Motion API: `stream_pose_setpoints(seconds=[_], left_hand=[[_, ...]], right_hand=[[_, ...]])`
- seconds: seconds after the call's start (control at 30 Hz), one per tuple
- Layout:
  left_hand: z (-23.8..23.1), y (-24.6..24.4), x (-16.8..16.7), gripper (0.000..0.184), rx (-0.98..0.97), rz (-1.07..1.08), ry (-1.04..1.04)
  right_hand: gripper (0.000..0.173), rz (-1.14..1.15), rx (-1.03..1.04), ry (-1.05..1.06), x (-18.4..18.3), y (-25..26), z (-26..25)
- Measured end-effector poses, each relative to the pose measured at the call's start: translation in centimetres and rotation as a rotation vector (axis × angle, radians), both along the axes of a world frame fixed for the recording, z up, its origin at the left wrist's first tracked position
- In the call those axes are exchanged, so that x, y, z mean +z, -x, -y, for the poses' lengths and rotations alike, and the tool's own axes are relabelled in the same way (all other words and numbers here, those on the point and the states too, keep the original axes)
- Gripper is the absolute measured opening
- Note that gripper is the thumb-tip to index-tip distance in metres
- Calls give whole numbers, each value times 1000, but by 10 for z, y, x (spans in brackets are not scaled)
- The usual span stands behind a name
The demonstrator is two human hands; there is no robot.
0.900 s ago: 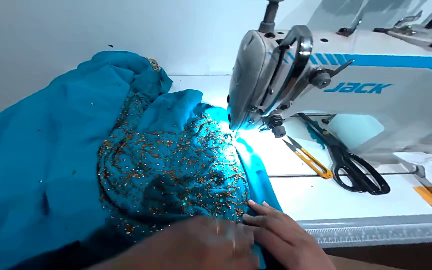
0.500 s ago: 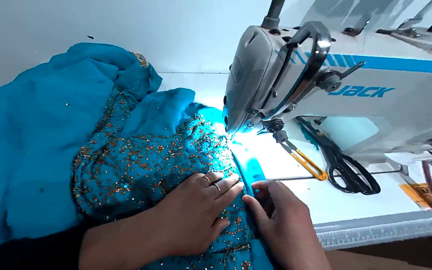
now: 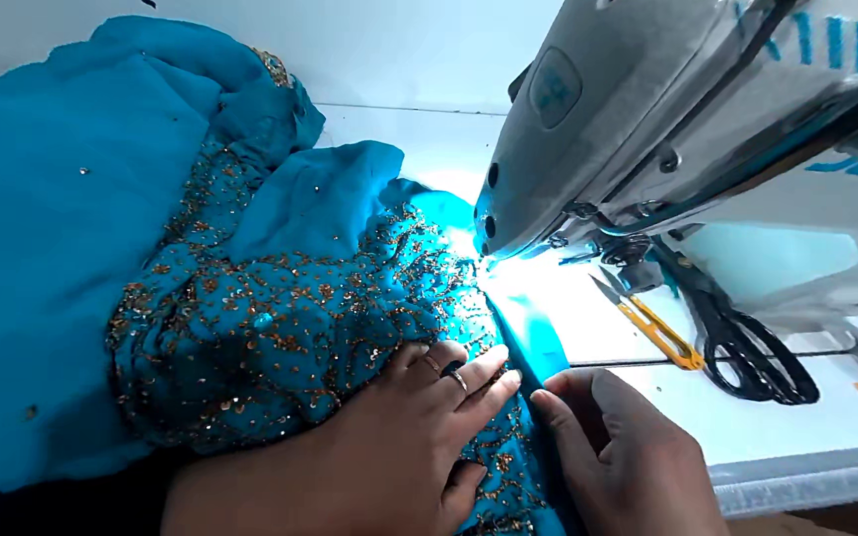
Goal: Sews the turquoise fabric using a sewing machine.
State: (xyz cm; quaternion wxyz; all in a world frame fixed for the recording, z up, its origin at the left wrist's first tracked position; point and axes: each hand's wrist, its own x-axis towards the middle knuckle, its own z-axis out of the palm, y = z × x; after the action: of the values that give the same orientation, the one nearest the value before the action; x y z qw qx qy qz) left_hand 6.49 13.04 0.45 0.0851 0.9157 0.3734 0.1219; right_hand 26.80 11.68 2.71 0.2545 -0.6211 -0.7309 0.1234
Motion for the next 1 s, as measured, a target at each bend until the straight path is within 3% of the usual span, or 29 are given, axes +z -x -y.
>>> stream_pose_setpoints(seconds=[0.13,0.33,0.47,0.63,0.7,0.77,0.83,0.9,1.0], left_hand=[[0,-3,0,60,-1,9,30],[-3,-3,2,61,-6,5,-21],[-4,-2,0,57,50,93,-109],[-7,-2,-1,77,54,8,-70],[-7,-2,-1,76,55,-26,-45],[-6,-2,-1,77,62,-45,-40],[-5,-1,-1,77,66,-57,-66],[-5,-2,-2,77,62,-63,-88],[-7,-1,-4,78,49,-55,-93]], right_hand=[[19,166,33,-122,6,15,9],[21,267,51,-272,-20,20,10],[22,242,71,-300,-27,17,9],[25,185,104,-247,-27,15,10],[25,104,187,-171,-17,3,5],[27,94,302,-224,-9,-15,-11],[36,162,464,-347,-17,-31,-38],[56,234,601,-315,-30,-42,-62],[72,296,617,-237,-39,-56,-74]])
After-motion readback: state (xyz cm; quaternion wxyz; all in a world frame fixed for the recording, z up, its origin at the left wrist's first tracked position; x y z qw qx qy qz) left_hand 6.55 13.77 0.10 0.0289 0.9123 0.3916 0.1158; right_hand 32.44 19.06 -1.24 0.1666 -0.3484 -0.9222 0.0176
